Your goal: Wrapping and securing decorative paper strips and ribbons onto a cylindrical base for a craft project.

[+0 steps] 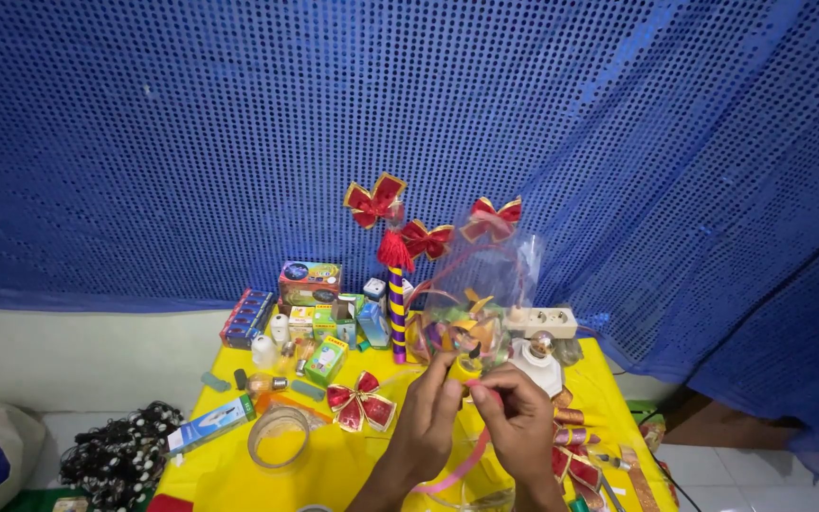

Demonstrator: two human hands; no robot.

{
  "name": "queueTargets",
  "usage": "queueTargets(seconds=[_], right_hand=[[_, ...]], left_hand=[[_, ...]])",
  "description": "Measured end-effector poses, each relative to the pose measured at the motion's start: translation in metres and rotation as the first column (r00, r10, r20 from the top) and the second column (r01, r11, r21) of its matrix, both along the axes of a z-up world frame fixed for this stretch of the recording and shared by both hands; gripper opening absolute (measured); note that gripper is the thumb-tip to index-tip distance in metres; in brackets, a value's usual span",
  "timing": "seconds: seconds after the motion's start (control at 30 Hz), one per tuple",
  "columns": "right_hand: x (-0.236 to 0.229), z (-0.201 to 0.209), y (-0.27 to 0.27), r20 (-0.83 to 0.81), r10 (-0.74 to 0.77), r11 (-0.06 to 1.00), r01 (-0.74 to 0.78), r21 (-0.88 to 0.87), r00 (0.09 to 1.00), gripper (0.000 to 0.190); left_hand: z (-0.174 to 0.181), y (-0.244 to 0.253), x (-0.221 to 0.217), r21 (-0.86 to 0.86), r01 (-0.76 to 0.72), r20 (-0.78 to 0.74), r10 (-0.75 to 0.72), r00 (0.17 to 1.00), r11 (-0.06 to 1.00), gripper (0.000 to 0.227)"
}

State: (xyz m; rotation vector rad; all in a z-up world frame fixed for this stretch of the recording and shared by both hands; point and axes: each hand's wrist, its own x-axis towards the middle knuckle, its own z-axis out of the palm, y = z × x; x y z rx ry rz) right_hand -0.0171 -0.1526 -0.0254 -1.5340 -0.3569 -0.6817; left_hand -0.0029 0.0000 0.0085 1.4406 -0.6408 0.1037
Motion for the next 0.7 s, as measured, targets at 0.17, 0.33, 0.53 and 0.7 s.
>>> queueTargets(seconds=[0.17, 0.33, 0.53, 0.7], right_hand=[[-0.0008, 0.0027, 0.001, -0.014, -0.018, 1.0, 0.018, -0.01, 1.0, 0.001], [-0.0013, 0.0028, 0.0016, -0.027, -0.016, 1.0, 0.016, -0.005, 1.0, 0.001], [0.0004, -0.0033, 0.0007, -0.031, -0.033, 0.999, 0.033, -0.002, 0.999, 0.002], [-0.0005, -0.0019, 0.0014, -0.043, -0.044, 0.999, 0.044, -0.013, 0.998, 0.002]], left_hand=[[-0.0015, -0.0019, -0.0001, 0.058, -0.066, 0.051, 0.063, 0.997, 0.996, 0.042], [-0.0032, -0.0055, -0.001, 0.09, -0.167, 0.138, 0.154, 0.978, 0.982, 0.044], [0.0035, -0.0049, -0.0025, 0.088, -0.191, 0.163, 0.175, 0.971, 0.978, 0.041], [0.0013, -0.0047, -0.0015, 0.097, -0.196, 0.166, 0.179, 0.97, 0.976, 0.042]])
